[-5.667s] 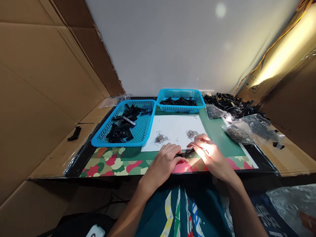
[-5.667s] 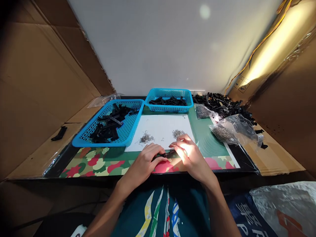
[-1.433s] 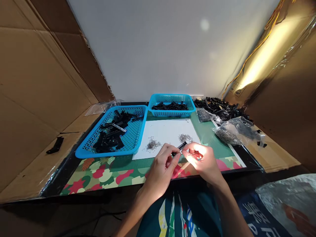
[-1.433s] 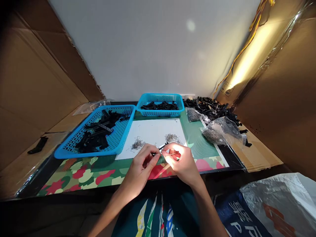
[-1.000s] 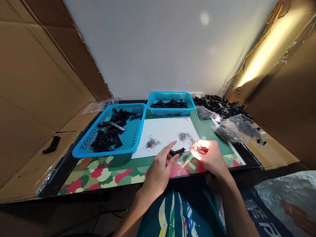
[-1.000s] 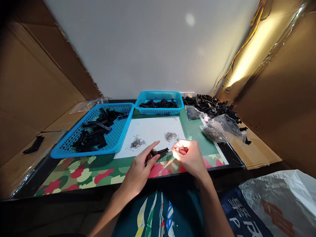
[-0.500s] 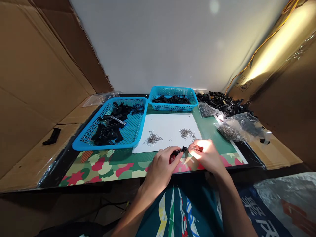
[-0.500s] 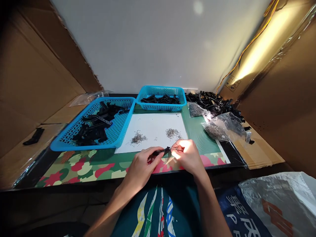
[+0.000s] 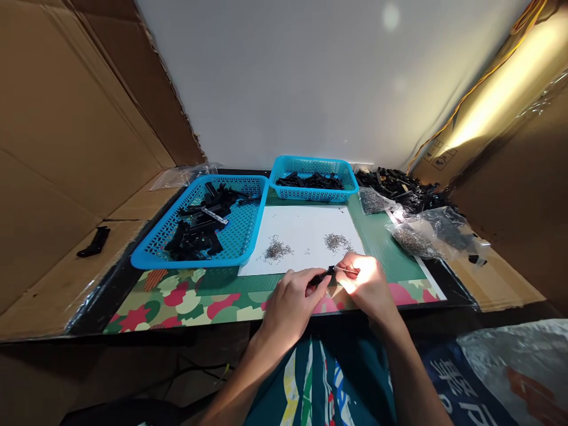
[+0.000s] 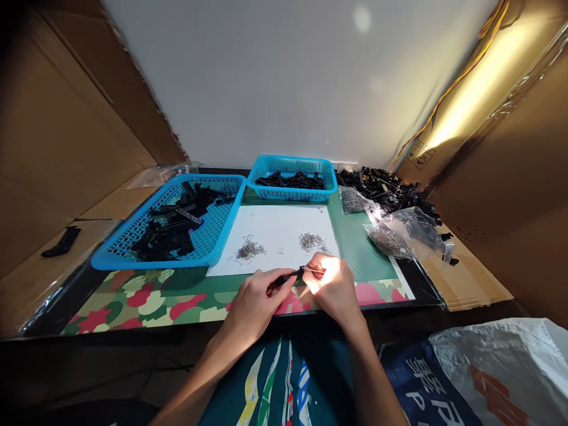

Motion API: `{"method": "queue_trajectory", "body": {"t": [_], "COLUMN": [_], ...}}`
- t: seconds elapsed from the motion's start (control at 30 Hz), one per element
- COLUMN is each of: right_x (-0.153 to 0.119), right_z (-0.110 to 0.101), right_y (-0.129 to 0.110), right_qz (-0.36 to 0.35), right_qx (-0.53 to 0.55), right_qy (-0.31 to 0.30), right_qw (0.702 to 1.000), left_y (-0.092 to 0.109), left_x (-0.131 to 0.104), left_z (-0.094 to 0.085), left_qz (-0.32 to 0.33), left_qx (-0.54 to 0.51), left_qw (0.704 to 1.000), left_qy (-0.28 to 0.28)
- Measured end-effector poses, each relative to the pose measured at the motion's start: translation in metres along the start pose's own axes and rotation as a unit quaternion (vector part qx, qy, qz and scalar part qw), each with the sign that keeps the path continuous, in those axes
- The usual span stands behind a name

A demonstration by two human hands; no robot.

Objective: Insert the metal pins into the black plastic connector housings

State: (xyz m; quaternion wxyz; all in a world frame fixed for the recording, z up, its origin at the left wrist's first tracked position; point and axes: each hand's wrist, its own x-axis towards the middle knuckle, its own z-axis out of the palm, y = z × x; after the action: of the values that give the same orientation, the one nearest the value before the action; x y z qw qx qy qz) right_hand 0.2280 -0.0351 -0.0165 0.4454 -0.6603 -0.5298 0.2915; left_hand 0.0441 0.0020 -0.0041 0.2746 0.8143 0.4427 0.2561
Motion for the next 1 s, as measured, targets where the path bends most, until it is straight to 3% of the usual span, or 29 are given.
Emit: {"method": "queue_trajectory", "body": {"t": [0.33,0.5,0.6,0.77,0.9,1.0], "right_x": [0.002,0.002,-0.001,-0.002,-0.002,-0.001], "right_z": [-0.005,-0.026,-0.042,-0.046,-0.029,-0.014], "right_y": [-0.012,-0.021,-0.021,-0.016,-0.015,-0.015], "right_qz": [0.005,-0.025,-0.048,-0.1,-0.017,0.031], "right_qx": [-0.035,-0.059,-0.101,-0.095,0.007,0.089], "right_qy": [-0.032,-0.112,-0.12,-0.033,0.083,0.121], "right_qw": [0.999,0.992,0.986,0.99,0.996,0.988], "left_y": [0.005,0.001,0.001,0.004,0.004,0.004], "left_x": [-0.002,-0.003,-0.003,-0.004,-0.006,-0.006], "left_z": [-0.002,-0.001,-0.002,-0.004,-0.005,-0.005], "left_qz": [0.024,0.039,0.038,0.074,0.083,0.084], "left_qx": [0.032,0.019,0.023,0.047,0.061,0.067], "left_qw": [0.999,0.999,0.999,0.996,0.995,0.994], "left_qy": [-0.006,-0.009,-0.017,-0.015,-0.015,-0.01]}}
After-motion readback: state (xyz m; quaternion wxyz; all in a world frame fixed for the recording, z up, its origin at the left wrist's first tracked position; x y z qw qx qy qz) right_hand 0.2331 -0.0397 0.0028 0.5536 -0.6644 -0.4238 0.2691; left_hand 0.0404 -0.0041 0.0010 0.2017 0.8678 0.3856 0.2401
